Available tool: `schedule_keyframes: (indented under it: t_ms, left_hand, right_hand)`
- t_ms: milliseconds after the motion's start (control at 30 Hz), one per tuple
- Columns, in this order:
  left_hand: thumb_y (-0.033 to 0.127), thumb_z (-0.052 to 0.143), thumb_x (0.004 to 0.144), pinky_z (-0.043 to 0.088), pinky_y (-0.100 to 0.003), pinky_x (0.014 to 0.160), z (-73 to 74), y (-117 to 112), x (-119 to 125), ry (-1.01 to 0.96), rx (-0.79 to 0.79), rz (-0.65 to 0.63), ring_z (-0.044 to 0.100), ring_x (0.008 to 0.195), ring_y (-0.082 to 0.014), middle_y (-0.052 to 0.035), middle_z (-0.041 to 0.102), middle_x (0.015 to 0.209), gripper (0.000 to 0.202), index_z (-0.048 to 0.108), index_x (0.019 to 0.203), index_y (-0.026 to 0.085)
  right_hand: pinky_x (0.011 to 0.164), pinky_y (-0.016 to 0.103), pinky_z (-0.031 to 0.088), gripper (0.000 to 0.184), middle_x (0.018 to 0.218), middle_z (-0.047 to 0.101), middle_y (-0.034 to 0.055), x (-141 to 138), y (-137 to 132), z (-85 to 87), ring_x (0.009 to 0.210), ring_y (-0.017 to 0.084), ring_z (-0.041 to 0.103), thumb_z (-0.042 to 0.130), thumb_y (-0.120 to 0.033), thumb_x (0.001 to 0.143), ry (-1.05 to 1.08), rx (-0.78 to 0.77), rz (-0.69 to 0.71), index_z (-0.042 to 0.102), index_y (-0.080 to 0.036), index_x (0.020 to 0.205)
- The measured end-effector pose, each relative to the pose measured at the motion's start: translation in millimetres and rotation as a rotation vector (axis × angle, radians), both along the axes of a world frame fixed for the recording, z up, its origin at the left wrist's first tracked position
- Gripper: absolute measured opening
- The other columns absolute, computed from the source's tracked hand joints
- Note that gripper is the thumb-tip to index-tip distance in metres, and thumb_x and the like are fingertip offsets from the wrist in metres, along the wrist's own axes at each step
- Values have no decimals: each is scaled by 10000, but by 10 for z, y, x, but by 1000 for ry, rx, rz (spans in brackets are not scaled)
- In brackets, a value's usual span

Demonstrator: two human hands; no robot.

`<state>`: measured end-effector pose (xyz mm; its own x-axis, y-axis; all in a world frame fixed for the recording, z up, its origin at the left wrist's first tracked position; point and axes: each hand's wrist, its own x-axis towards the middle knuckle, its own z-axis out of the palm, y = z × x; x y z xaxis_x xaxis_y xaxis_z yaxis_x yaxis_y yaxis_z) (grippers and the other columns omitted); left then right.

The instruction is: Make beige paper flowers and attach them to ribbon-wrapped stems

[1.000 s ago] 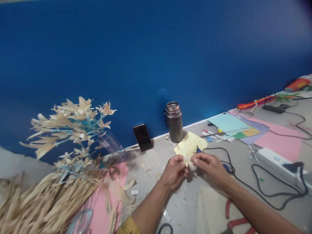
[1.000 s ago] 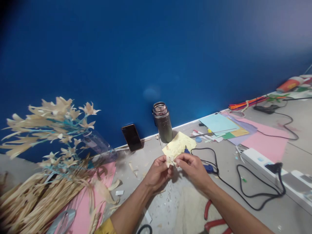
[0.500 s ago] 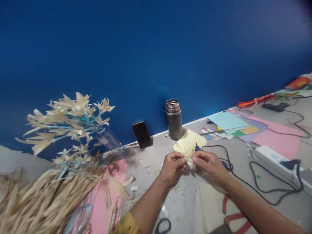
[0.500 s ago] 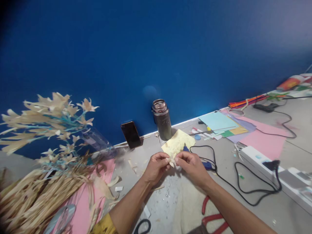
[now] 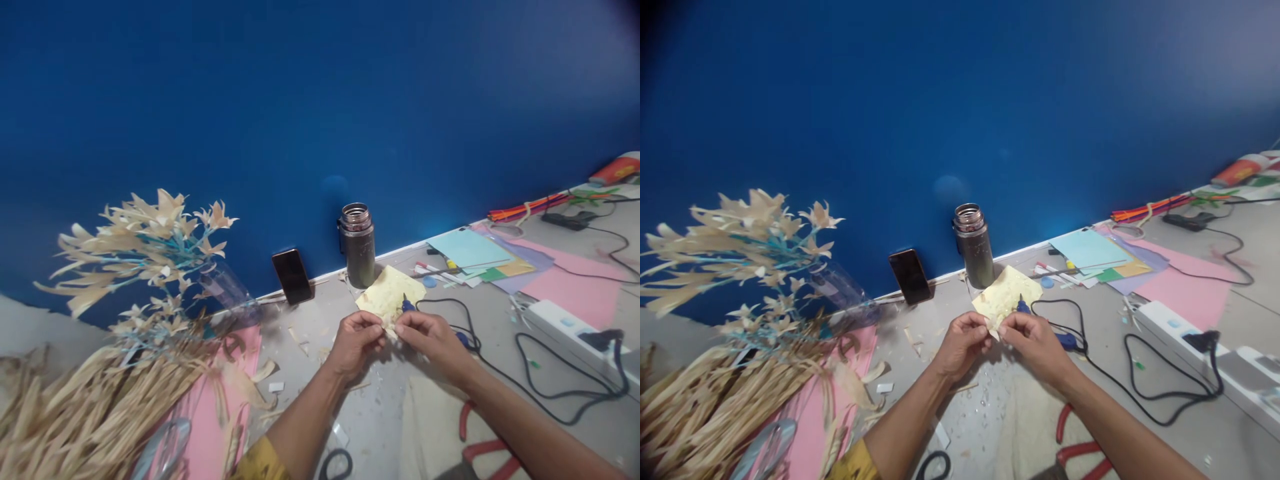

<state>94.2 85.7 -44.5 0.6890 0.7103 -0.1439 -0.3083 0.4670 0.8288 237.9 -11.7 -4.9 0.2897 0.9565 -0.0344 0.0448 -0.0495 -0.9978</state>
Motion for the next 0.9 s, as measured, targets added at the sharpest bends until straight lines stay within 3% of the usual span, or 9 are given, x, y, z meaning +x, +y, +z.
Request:
schedule_keyframes:
  t_ms: [333, 467, 567, 800, 900]
  left_hand:
    - [277, 912, 558, 424, -210, 498, -32, 4, 8, 48, 27, 28, 577, 481, -104, -13, 650, 551, 328, 688, 737, 117]
    - [290, 929, 522, 389, -215, 497, -24, 37, -3, 8, -56, 37, 556, 471, -101, -16, 644, 546, 367, 667, 717, 123]
    - [256, 917, 536, 348, -213, 501, 86, 76, -37, -68, -83, 3, 506, 457, -80, -6, 613, 532, 340, 652, 700, 122]
    - [295, 920, 542, 294, -238, 510, 550, 61, -196, -196, 27, -116, 406, 438, -54, 27, 521, 514, 364, 601, 598, 130]
    - [293, 933, 518, 277, -238, 510, 668, -28, -317, -208, 53, -91, 401, 454, -50, 18, 549, 572, 402, 573, 598, 133]
  right_hand:
    - [522, 257, 329, 409, 586, 487, -20, 9, 5, -40, 559, 118, 404, 694, -546, 755, 0, -2, -3, 582, -173, 628]
    - [497, 251, 329, 422, 573, 477, -28, 29, 4, -77, 526, 110, 394, 646, -564, 804, 31, 22, -3, 587, -178, 646]
    - [489, 251, 340, 403, 580, 498, -25, 49, -2, -116, 519, 114, 412, 634, -559, 811, -1, 13, -3, 598, -183, 671]
    - [592, 281, 409, 364, 659, 640, 21, 69, 15, -176, 626, 172, 537, 574, -510, 840, -290, 76, 17, 646, -188, 687]
    - [621, 290, 424, 368, 672, 663, 25, 73, 30, -202, 653, 195, 572, 539, -514, 854, -418, 115, 43, 631, -200, 684]
